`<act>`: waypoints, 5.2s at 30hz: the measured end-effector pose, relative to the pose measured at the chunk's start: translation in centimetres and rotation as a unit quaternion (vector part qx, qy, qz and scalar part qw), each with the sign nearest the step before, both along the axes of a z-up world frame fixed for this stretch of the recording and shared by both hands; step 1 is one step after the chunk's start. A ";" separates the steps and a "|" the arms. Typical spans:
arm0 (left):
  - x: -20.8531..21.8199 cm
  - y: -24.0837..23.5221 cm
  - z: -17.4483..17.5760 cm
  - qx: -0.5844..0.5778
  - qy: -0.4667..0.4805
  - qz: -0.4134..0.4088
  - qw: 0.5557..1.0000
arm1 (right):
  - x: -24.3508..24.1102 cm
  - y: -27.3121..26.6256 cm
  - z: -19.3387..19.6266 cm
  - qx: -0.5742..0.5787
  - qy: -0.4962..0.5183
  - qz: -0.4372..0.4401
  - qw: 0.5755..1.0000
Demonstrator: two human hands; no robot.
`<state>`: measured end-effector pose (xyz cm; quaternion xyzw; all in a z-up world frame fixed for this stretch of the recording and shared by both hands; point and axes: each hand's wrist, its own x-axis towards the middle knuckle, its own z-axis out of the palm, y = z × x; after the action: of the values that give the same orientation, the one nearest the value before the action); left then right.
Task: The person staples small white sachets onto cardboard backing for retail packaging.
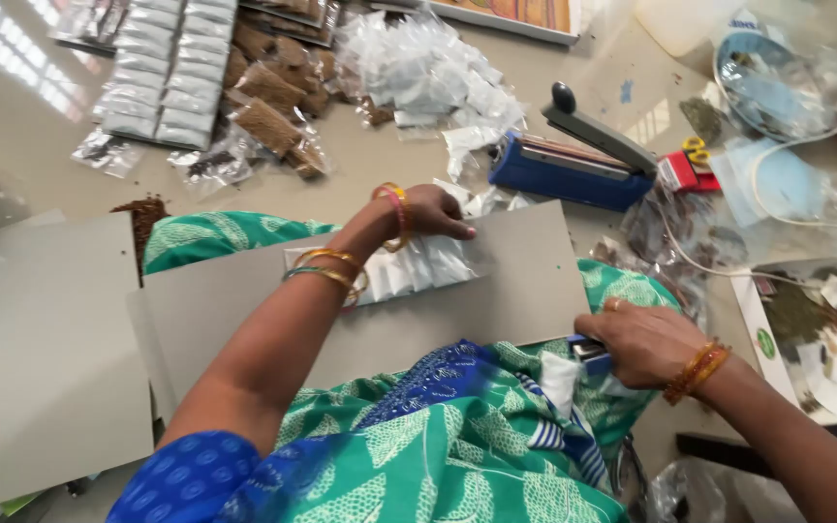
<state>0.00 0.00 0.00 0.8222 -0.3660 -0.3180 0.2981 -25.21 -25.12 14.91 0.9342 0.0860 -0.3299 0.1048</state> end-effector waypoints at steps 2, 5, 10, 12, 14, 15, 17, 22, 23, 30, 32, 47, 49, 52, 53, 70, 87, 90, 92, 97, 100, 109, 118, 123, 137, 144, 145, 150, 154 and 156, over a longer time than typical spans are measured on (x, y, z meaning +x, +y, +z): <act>0.9 -1.3 -2.2 -0.018 -0.001 0.001 1.000 | 0.6 0.6 1.8 0.014 0.000 -0.004 1.000; 0.7 -1.3 -2.0 -0.063 0.017 0.017 0.998 | 2.4 1.6 3.8 0.153 -0.010 -0.087 0.984; -1.7 -0.2 0.2 -0.161 0.180 0.076 0.967 | 6.7 3.2 -2.2 0.440 -0.160 -0.208 0.858; -1.4 -0.5 -0.5 -0.170 0.245 0.085 0.951 | 9.5 2.7 -8.4 0.501 -0.213 -0.347 0.764; -1.9 -0.2 0.5 -0.137 0.196 0.070 0.968 | 10.5 3.0 -11.4 0.487 -0.245 -0.399 0.737; -2.3 0.0 0.8 -0.100 0.151 0.054 0.982 | 10.9 3.2 -13.1 0.470 -0.274 -0.454 0.706; -2.1 -0.6 -0.1 -0.085 0.106 0.042 0.990 | 10.6 3.4 -13.5 0.481 -0.282 -0.452 0.697; -1.1 -1.8 -2.6 -0.077 0.068 0.063 0.993 | 10.0 4.6 -14.0 0.621 -0.243 -0.468 0.580; -1.2 -1.7 -2.4 -0.078 0.112 0.087 0.987 | 9.4 5.8 -12.4 0.626 -0.244 -0.460 0.580; -1.4 -0.7 -2.3 -0.049 0.139 0.075 0.986 | 10.4 6.5 -13.4 0.477 -0.309 -0.427 0.703; -1.4 -0.9 -2.2 -0.053 0.112 0.055 0.991 | 10.3 6.9 -12.2 0.481 -0.307 -0.439 0.694; -2.5 0.1 -1.1 -0.076 0.085 0.053 0.992 | 9.3 8.0 -13.1 0.467 -0.344 -0.506 0.639; -2.6 0.1 -1.2 -0.078 0.097 0.059 0.990 | 9.3 7.8 -13.2 0.472 -0.343 -0.516 0.627; -2.8 0.0 -1.0 -0.085 0.110 0.064 0.988 | 9.2 7.9 -12.1 0.408 -0.361 -0.478 0.689; -2.7 0.0 -1.0 -0.081 0.100 0.062 0.990 | 9.1 8.7 -10.4 0.380 -0.321 -0.490 0.716; -0.6 0.1 -4.9 -0.096 0.100 0.008 0.990 | 4.8 10.4 -9.6 0.289 -0.413 -0.015 0.864; -1.5 -0.8 -3.3 -0.036 0.056 0.043 0.997 | 5.8 8.4 -8.5 0.283 -0.372 0.066 0.882; -1.5 -0.9 -3.7 -0.032 0.056 0.055 0.996 | 6.0 7.9 -8.0 0.302 -0.351 0.070 0.884; -1.7 -1.1 -3.5 -0.033 0.052 0.058 0.996 | 6.1 7.5 -8.1 0.300 -0.346 0.077 0.886; -1.8 -1.4 -3.8 -0.029 0.034 0.058 0.997 | 6.5 6.8 -8.5 0.283 -0.338 0.101 0.892; -2.1 -1.1 -3.4 -0.022 0.041 0.064 0.997 | 6.8 6.6 -8.3 0.270 -0.313 0.097 0.905; -4.7 -0.7 1.3 -0.022 -0.041 0.058 0.997 | 12.9 5.0 -1.0 0.144 -0.250 -0.103 0.952; -10.0 0.0 6.7 -0.034 -0.128 0.107 0.985 | 15.6 9.4 2.4 -0.021 0.010 0.215 0.976; -11.4 0.2 8.4 -0.047 -0.173 0.099 0.979 | 14.7 8.1 0.6 -0.043 -0.028 0.269 0.962; -10.2 0.2 6.9 -0.041 -0.146 0.076 0.985 | 14.8 7.9 2.1 -0.030 -0.016 0.231 0.972; -9.6 -0.1 5.9 -0.040 -0.138 0.065 0.988 | 13.6 8.7 2.8 -0.065 -0.043 0.215 0.973; -9.6 0.2 5.9 -0.037 -0.139 0.064 0.987 | 13.5 8.8 2.5 -0.063 -0.045 0.215 0.974; -7.9 0.5 4.2 -0.089 -0.133 0.059 0.985 | 14.3 6.9 2.5 0.034 -0.065 0.148 0.986; -5.4 2.4 3.4 -0.124 -0.128 0.063 0.982 | 17.2 -3.7 -1.8 0.300 -0.161 0.040 0.939; -4.2 3.4 3.1 -0.153 -0.045 0.086 0.983 | 16.7 -8.6 -5.7 0.499 -0.047 -0.329 0.801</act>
<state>-4.23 3.37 3.13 0.8091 -0.3508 -0.1943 0.4296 -8.51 -33.73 9.24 0.8439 -0.0784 -0.2119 -0.4866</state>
